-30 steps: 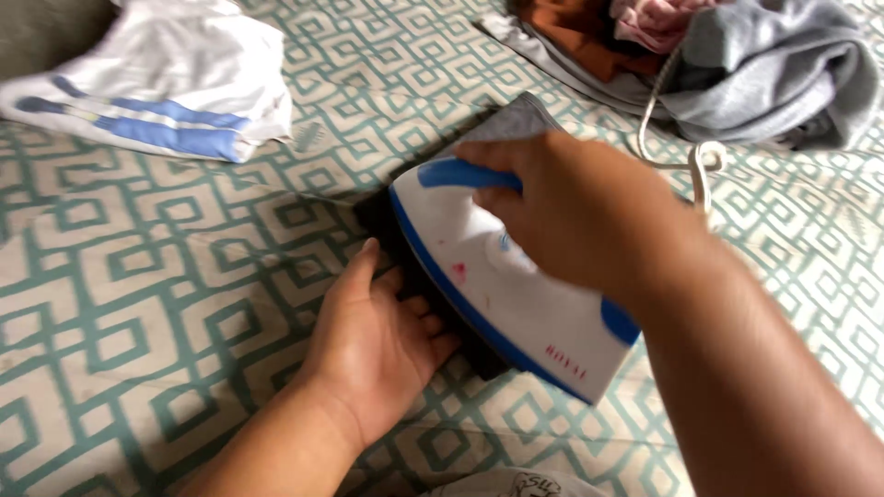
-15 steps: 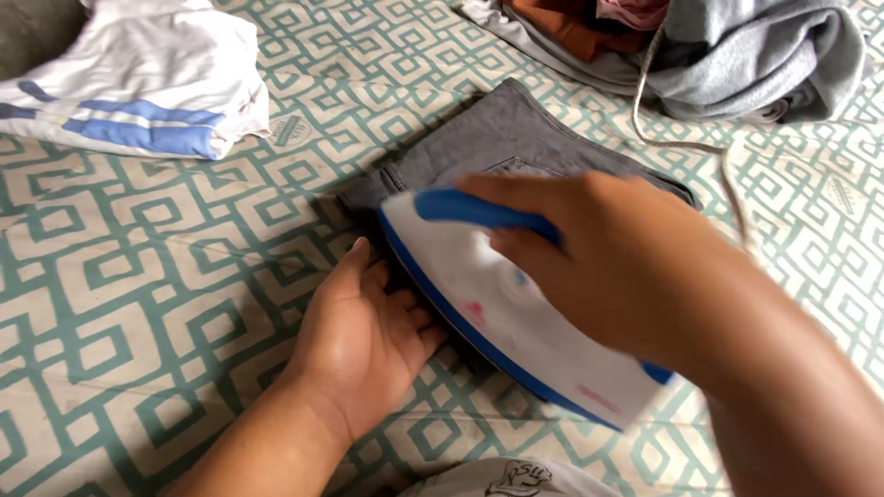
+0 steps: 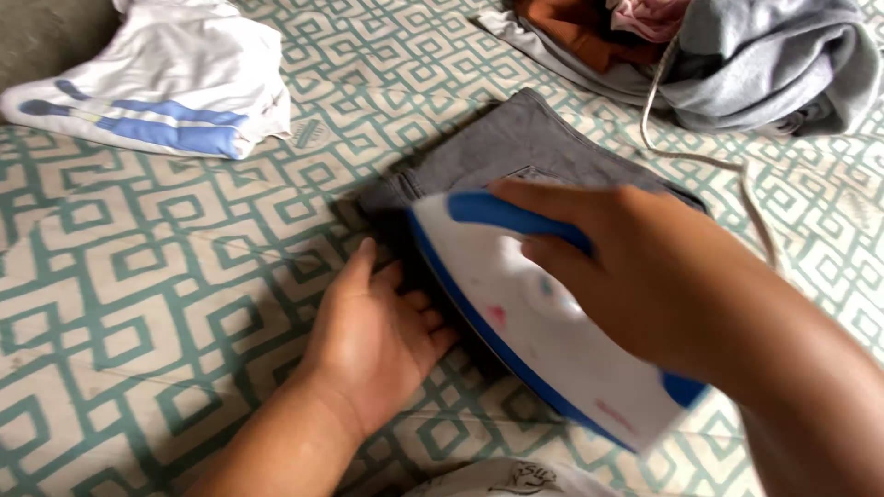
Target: The person is ironing black trousers on a mattress surface.
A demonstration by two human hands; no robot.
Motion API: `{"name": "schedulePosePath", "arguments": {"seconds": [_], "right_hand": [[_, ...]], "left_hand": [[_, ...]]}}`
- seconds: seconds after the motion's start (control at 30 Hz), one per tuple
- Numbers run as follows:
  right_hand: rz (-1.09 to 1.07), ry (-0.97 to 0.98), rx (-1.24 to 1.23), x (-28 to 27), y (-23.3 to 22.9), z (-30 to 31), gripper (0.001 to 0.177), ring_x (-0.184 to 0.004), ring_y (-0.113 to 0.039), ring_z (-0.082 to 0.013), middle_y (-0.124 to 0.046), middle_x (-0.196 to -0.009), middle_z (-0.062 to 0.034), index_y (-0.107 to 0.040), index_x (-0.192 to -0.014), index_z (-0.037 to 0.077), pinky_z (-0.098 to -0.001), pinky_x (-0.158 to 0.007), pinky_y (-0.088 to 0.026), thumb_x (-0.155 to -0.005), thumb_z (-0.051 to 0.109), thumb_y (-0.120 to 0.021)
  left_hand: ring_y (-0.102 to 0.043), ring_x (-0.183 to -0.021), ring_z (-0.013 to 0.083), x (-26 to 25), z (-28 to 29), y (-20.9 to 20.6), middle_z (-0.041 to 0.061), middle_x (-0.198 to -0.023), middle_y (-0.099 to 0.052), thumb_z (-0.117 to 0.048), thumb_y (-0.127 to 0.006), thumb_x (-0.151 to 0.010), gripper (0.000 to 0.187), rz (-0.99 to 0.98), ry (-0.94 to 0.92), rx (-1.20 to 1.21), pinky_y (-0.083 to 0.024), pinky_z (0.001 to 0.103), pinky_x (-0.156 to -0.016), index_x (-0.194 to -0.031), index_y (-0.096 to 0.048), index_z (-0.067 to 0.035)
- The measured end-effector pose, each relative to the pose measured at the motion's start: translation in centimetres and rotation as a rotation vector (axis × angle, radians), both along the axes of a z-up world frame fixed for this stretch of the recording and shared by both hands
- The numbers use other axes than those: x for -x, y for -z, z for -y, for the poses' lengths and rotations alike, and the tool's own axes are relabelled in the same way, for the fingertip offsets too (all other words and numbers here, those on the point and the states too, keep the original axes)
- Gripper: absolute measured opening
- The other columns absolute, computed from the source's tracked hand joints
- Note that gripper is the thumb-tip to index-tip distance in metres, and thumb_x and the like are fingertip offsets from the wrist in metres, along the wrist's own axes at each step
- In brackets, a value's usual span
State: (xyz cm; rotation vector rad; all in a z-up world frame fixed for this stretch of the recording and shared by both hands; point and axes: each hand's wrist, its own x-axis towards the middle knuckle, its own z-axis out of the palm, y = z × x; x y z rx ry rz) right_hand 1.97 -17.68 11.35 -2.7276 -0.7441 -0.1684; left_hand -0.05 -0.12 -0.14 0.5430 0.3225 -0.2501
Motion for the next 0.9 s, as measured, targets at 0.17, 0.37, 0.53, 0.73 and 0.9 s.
{"name": "schedulePosePath", "arguments": {"seconds": [0.17, 0.37, 0.53, 0.73, 0.9], "right_hand": [[-0.144, 0.322, 0.171, 0.9, -0.9, -0.2, 0.048, -0.082, -0.073, -0.033, -0.079, -0.095, -0.0113, -0.063, -0.143, 0.044, -0.0426, -0.075, -0.058, -0.096, 0.036, -0.066], [0.125, 0.023, 0.021, -3.1, -0.1, -2.0, 0.047, -0.078, -0.072, -0.0371, -0.077, -0.094, -0.0121, -0.067, -0.137, 0.034, -0.0471, -0.068, -0.054, -0.091, 0.032, -0.068], [-0.174, 0.292, 0.057, -2.1, -2.1, 0.0, 0.048, -0.072, -0.074, -0.0261, -0.08, -0.092, -0.009, -0.064, -0.144, 0.04, -0.0408, -0.068, -0.059, -0.097, 0.032, -0.066], [-0.168, 0.392, 0.211, -2.4, -3.3, 5.6, 0.053, -0.07, -0.071, -0.0209, -0.077, -0.089, -0.0106, -0.063, -0.148, 0.044, -0.0374, -0.069, -0.061, -0.097, 0.033, -0.07], [-0.122, 0.19, 0.189, -2.6, -3.8, 6.0, 0.056, -0.073, -0.072, -0.0158, -0.076, -0.086, -0.0028, -0.066, -0.141, 0.045, -0.0324, -0.073, -0.061, -0.087, 0.041, -0.078]], "left_hand": [[-0.058, -0.104, 0.0292, -0.1, 0.3, -0.6, 0.012, -0.119, -0.065, -0.062, -0.037, -0.095, 0.065, -0.033, 0.014, -0.106, -0.044, 0.047, -0.099, -0.132, -0.056, -0.012], [-0.065, -0.096, 0.0249, -0.4, 0.6, 1.8, 0.011, -0.11, -0.068, -0.026, -0.063, -0.093, 0.038, 0.014, -0.025, -0.111, -0.054, 0.041, -0.091, -0.124, -0.06, -0.006], [-0.067, -0.09, 0.0213, -0.1, 1.5, -0.2, 0.006, -0.107, -0.072, -0.014, -0.062, -0.087, 0.036, -0.014, -0.076, -0.32, -0.054, 0.04, -0.081, -0.123, -0.063, -0.012], [-0.064, -0.09, 0.0247, -3.4, -2.4, 0.2, 0.008, -0.101, -0.07, -0.003, -0.066, -0.084, 0.027, -0.027, -0.083, -0.712, -0.055, 0.042, -0.076, -0.11, -0.063, -0.011], [-0.065, -0.084, 0.0316, -6.8, -10.0, -3.4, 0.013, -0.096, -0.069, -0.001, -0.057, -0.075, 0.025, 0.033, 0.043, -0.968, -0.054, 0.049, -0.072, -0.098, -0.067, -0.005]]}}
